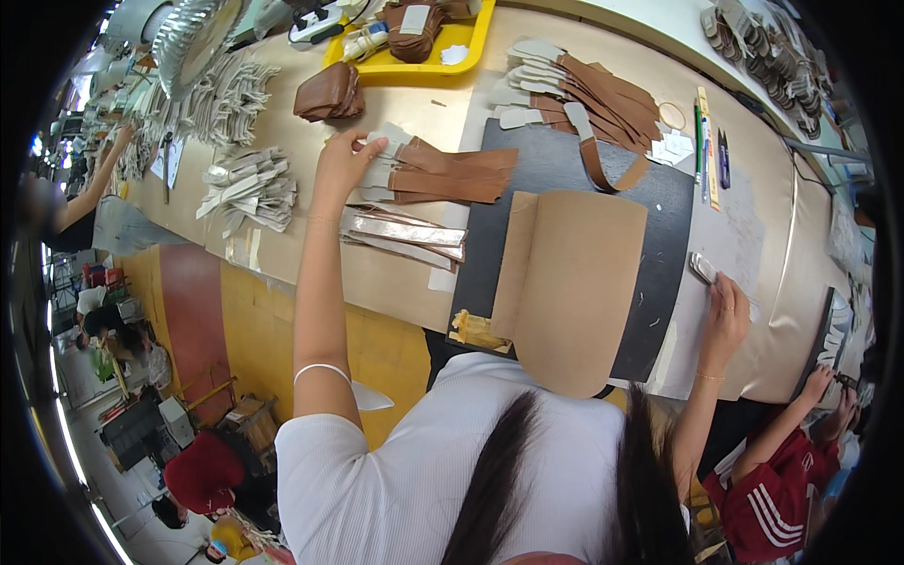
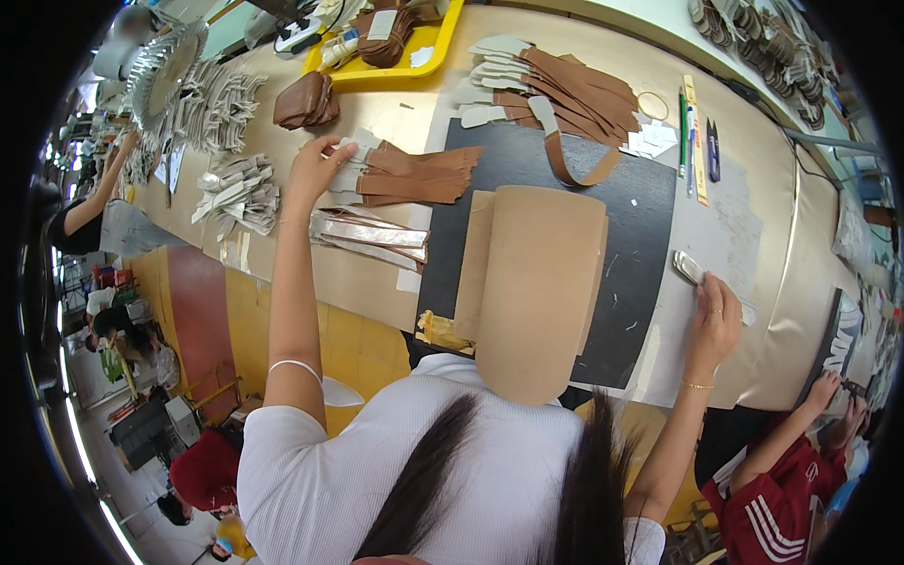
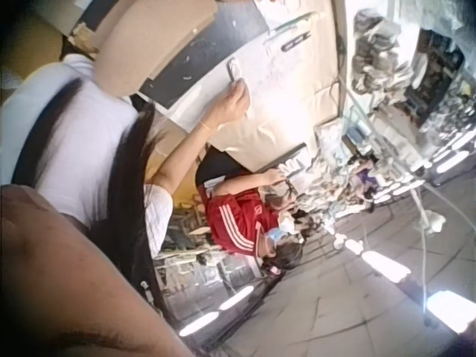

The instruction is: The person repeatedly picks up a brown leather piece and a white strip, wraps the strip around the leather, and places the assembled unit on the table. The process is repeated continuously with items from nearby piles.

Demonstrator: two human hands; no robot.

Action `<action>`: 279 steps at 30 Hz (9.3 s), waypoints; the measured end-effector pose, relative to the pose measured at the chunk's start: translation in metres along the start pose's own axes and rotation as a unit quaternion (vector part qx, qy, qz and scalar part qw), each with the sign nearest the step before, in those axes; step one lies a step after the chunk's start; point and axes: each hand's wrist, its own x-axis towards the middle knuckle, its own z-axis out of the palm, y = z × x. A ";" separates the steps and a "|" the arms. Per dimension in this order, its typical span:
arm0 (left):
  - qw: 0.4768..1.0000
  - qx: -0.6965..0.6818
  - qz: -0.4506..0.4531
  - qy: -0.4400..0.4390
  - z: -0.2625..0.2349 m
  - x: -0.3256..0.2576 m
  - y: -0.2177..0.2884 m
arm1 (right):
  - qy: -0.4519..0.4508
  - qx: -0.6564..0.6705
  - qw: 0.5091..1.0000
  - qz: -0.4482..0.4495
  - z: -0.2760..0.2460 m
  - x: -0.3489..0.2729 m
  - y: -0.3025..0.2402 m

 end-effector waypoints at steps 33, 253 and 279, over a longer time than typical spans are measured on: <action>0.980 -0.185 -0.059 -0.050 -0.018 -0.038 -0.006 | -0.010 0.072 0.997 -0.007 0.001 0.004 0.017; 0.977 -0.194 -0.033 -0.085 -0.064 -0.084 -0.052 | -0.067 0.598 0.740 0.299 -0.027 0.009 -0.093; 0.938 0.140 0.283 -0.145 -0.003 -0.011 0.037 | -0.045 0.236 0.950 0.200 -0.054 0.009 -0.033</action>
